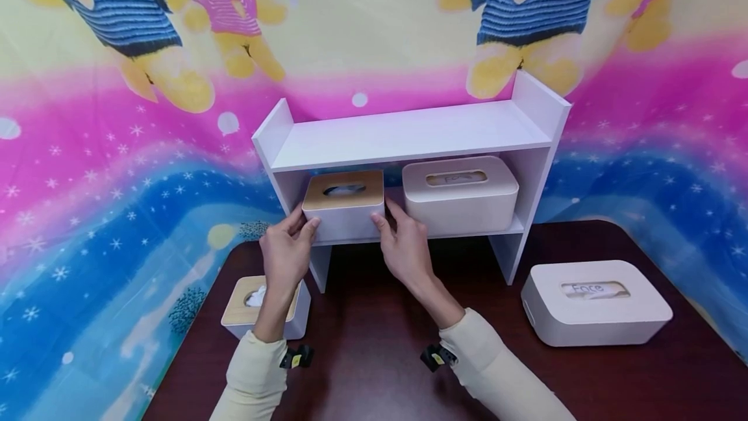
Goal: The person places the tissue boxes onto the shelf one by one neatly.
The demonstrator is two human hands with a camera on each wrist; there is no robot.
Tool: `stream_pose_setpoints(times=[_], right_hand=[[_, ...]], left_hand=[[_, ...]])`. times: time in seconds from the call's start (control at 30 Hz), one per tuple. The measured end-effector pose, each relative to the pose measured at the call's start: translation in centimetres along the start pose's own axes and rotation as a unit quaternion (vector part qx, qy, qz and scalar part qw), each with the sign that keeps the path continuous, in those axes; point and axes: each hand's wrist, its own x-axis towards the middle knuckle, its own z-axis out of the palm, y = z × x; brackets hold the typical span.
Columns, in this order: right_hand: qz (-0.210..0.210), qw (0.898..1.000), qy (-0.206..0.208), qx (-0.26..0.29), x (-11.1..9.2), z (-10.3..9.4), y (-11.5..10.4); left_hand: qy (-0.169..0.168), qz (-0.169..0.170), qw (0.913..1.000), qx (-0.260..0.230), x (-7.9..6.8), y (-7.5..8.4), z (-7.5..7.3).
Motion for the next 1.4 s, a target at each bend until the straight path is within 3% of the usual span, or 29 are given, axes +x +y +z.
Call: stream_pose_setpoints(times=[0.23, 0.47, 0.63, 1.0, 1.23, 1.4], right_hand=[[0.012, 1.000, -0.005, 0.000, 0.1, -0.2, 0.0], [0.013, 0.999, -0.045, 0.025, -1.2, -0.2, -0.2], [0.024, 0.996, -0.063, 0.063, -2.6, -0.6, -0.7], [0.047, 0.993, -0.056, 0.095, -6.6, -0.7, 0.1], [0.041, 0.990, -0.114, 0.066, -8.6, 1.2, 0.9], [0.040, 0.981, -0.178, 0.068, -9.2, 2.6, 1.6]], left_hand=[[-0.006, 0.004, 1.0000, -0.005, -0.1, -0.2, 0.1], [-0.060, 0.010, 0.9981, 0.008, -1.0, -1.0, -0.8], [-0.078, 0.011, 0.9969, 0.005, -2.2, -1.4, -1.9], [-0.098, -0.001, 0.9950, 0.022, -4.4, -2.5, -5.1], [-0.107, -0.037, 0.9907, 0.075, -5.2, -4.1, -7.4], [-0.117, -0.049, 0.9870, 0.100, -5.6, -5.2, -9.3]])
